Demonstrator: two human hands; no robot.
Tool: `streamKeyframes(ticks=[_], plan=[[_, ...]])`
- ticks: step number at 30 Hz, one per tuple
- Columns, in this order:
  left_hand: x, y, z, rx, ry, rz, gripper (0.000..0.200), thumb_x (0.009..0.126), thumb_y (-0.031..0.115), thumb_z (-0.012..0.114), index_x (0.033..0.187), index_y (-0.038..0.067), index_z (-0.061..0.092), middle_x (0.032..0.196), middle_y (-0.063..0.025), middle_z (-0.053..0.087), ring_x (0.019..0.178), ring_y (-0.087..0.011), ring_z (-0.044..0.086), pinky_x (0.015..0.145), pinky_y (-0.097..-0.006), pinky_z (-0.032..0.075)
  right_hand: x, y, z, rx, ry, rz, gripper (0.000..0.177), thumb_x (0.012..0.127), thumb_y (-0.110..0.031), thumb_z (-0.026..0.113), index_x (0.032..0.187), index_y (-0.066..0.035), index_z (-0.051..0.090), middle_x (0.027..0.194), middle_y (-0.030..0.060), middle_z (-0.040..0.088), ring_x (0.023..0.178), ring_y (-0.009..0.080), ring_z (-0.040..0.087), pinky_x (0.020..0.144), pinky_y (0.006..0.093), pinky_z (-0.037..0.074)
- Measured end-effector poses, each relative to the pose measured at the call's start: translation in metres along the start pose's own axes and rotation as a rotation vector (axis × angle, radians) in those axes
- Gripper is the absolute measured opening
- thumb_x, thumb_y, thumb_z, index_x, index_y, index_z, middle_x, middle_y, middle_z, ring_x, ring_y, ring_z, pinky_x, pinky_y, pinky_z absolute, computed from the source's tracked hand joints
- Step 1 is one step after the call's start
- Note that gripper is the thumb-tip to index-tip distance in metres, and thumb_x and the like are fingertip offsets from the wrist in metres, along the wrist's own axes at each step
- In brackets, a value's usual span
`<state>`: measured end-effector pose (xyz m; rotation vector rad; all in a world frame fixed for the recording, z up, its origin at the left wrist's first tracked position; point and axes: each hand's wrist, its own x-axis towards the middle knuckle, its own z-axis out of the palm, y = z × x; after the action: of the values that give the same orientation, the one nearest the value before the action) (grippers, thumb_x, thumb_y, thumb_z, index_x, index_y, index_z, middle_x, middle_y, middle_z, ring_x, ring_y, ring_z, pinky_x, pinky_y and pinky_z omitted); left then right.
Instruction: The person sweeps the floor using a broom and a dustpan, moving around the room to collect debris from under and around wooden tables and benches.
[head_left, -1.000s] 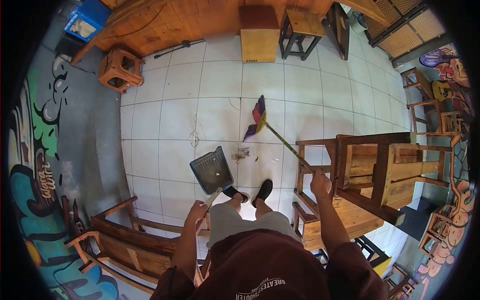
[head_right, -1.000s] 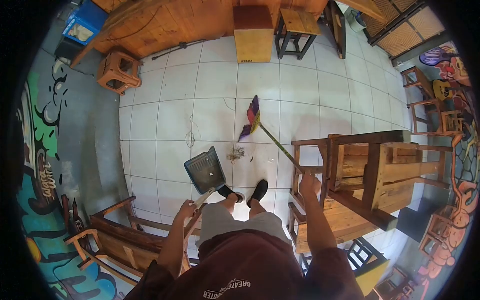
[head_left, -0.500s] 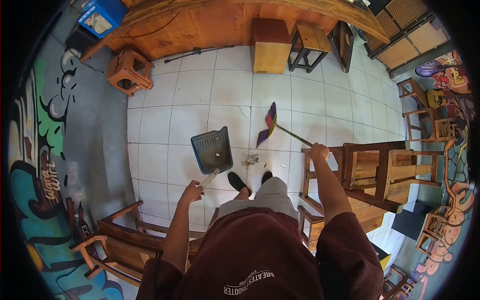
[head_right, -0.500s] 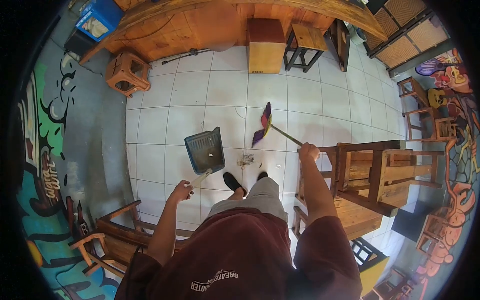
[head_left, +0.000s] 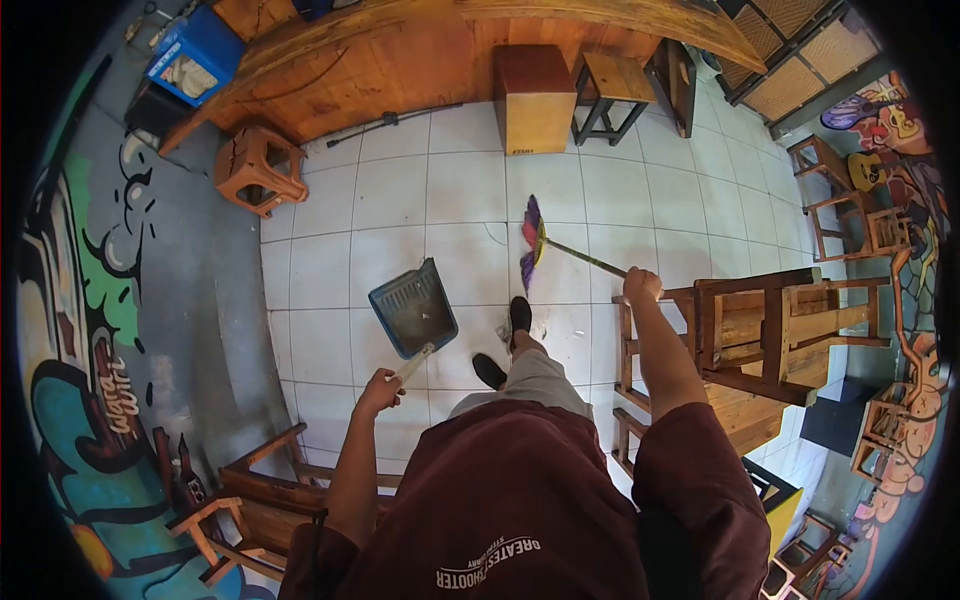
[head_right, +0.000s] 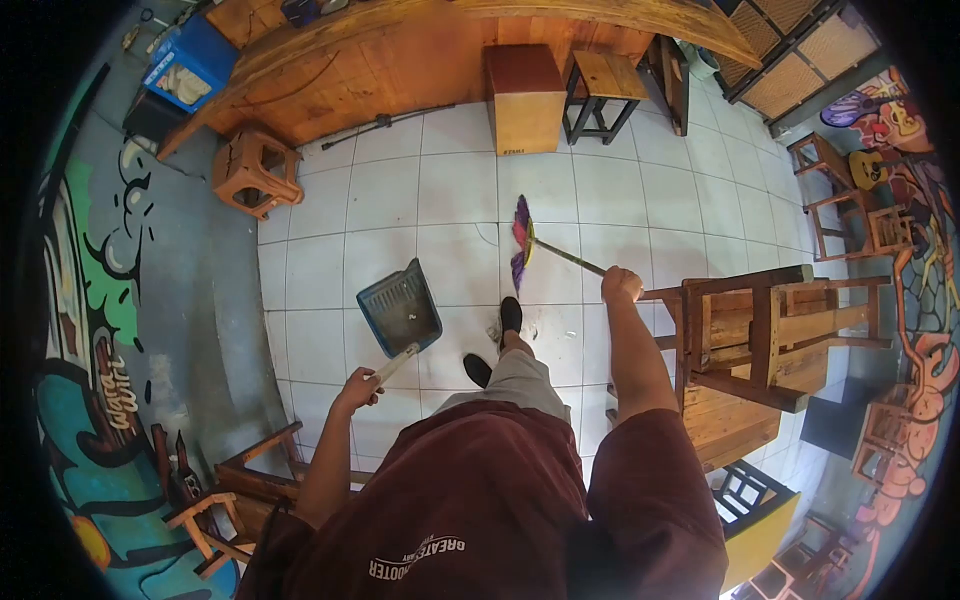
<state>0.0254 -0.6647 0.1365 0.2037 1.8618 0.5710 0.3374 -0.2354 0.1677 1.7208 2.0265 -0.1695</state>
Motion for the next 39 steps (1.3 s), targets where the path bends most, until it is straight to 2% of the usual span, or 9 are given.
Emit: streamKeyframes(ticks=[2, 5, 13, 18, 25, 27, 30, 34, 39], plan=[[0.006, 0.001, -0.006, -0.025, -0.055, -0.017, 0.034, 0.08, 0.018, 0.047, 0.104, -0.003, 0.036, 0.072, -0.0129, 0.057, 0.045, -0.0137, 0.051, 0.04, -0.0256, 0.041, -0.02, 0.004, -0.028, 0.098, -0.012, 0.033, 0.026, 0.08, -0.018, 0.04, 0.088, -0.005, 0.061, 0.097, 0.0136, 0.058, 0.094, 0.0258, 0.054, 0.076, 0.0384, 0.044], [0.019, 0.01, -0.01, -0.002, -0.104, -0.016, 0.033, 0.08, 0.017, 0.046, 0.104, -0.004, 0.036, 0.072, -0.0137, 0.057, 0.046, -0.0141, 0.051, 0.04, -0.0257, 0.041, -0.025, 0.016, -0.027, 0.105, 0.014, 0.021, 0.035, 0.082, -0.024, 0.033, 0.09, -0.004, 0.06, 0.097, 0.0154, 0.057, 0.093, 0.0284, 0.054, 0.078, 0.0413, 0.042], [0.033, 0.036, 0.004, 0.079, -0.133, 0.082, 0.034, 0.08, 0.015, 0.044, 0.106, -0.005, 0.035, 0.073, -0.0152, 0.057, 0.046, -0.0149, 0.052, 0.04, -0.0264, 0.041, -0.05, 0.074, 0.006, 0.002, 0.15, 0.018, 0.018, 0.078, -0.013, 0.044, 0.091, -0.007, 0.055, 0.089, 0.0139, 0.059, 0.086, 0.0286, 0.057, 0.072, 0.0377, 0.047], [0.039, 0.048, 0.019, 0.058, -0.129, 0.118, 0.032, 0.081, 0.018, 0.047, 0.104, -0.003, 0.039, 0.072, -0.014, 0.057, 0.044, -0.0134, 0.049, 0.041, -0.0257, 0.041, -0.09, 0.091, -0.013, 0.084, 0.226, 0.074, 0.016, 0.08, -0.018, 0.045, 0.092, -0.01, 0.053, 0.084, 0.0132, 0.06, 0.082, 0.0291, 0.058, 0.07, 0.0395, 0.046], [0.047, 0.058, 0.04, 0.035, -0.166, 0.117, 0.027, 0.082, 0.017, 0.044, 0.101, -0.002, 0.042, 0.07, -0.0125, 0.057, 0.043, -0.0122, 0.048, 0.039, -0.0252, 0.04, -0.117, 0.117, -0.002, 0.131, 0.233, 0.065, 0.019, 0.082, -0.024, 0.043, 0.088, -0.008, 0.051, 0.083, 0.0144, 0.059, 0.079, 0.0324, 0.057, 0.068, 0.0417, 0.044], [0.049, 0.06, 0.043, 0.071, -0.263, 0.099, 0.025, 0.083, 0.017, 0.044, 0.098, -0.002, 0.044, 0.07, -0.012, 0.057, 0.043, -0.0119, 0.048, 0.04, -0.025, 0.04, -0.124, 0.121, 0.003, 0.142, 0.212, 0.067, 0.019, 0.082, -0.024, 0.044, 0.087, -0.008, 0.051, 0.083, 0.0149, 0.059, 0.079, 0.0325, 0.057, 0.068, 0.042, 0.044], [0.044, 0.055, 0.05, 0.039, -0.235, 0.132, 0.02, 0.081, 0.014, 0.043, 0.09, -0.004, 0.047, 0.067, -0.0118, 0.056, 0.041, -0.0134, 0.048, 0.037, -0.0254, 0.039, -0.136, 0.126, 0.013, 0.158, 0.169, 0.067, 0.021, 0.082, -0.026, 0.044, 0.087, -0.007, 0.052, 0.084, 0.0159, 0.059, 0.081, 0.0339, 0.056, 0.07, 0.0424, 0.044], [0.025, 0.053, 0.057, -0.024, -0.144, 0.13, 0.021, 0.081, 0.013, 0.042, 0.09, -0.005, 0.048, 0.066, -0.0117, 0.056, 0.041, -0.0134, 0.048, 0.037, -0.0254, 0.039, -0.144, 0.132, 0.02, 0.214, 0.048, 0.093, 0.026, 0.081, -0.029, 0.044, 0.091, -0.007, 0.054, 0.088, 0.0181, 0.058, 0.086, 0.035, 0.055, 0.075, 0.0427, 0.043], [0.015, 0.044, 0.071, 0.025, -0.143, 0.113, 0.022, 0.081, 0.012, 0.042, 0.088, -0.007, 0.05, 0.066, -0.0122, 0.056, 0.041, -0.0137, 0.048, 0.036, -0.0262, 0.039, -0.141, 0.164, 0.042, 0.287, -0.046, 0.074, 0.03, 0.08, -0.03, 0.044, 0.096, -0.006, 0.054, 0.094, 0.0202, 0.056, 0.091, 0.0343, 0.053, 0.079, 0.0417, 0.041]])
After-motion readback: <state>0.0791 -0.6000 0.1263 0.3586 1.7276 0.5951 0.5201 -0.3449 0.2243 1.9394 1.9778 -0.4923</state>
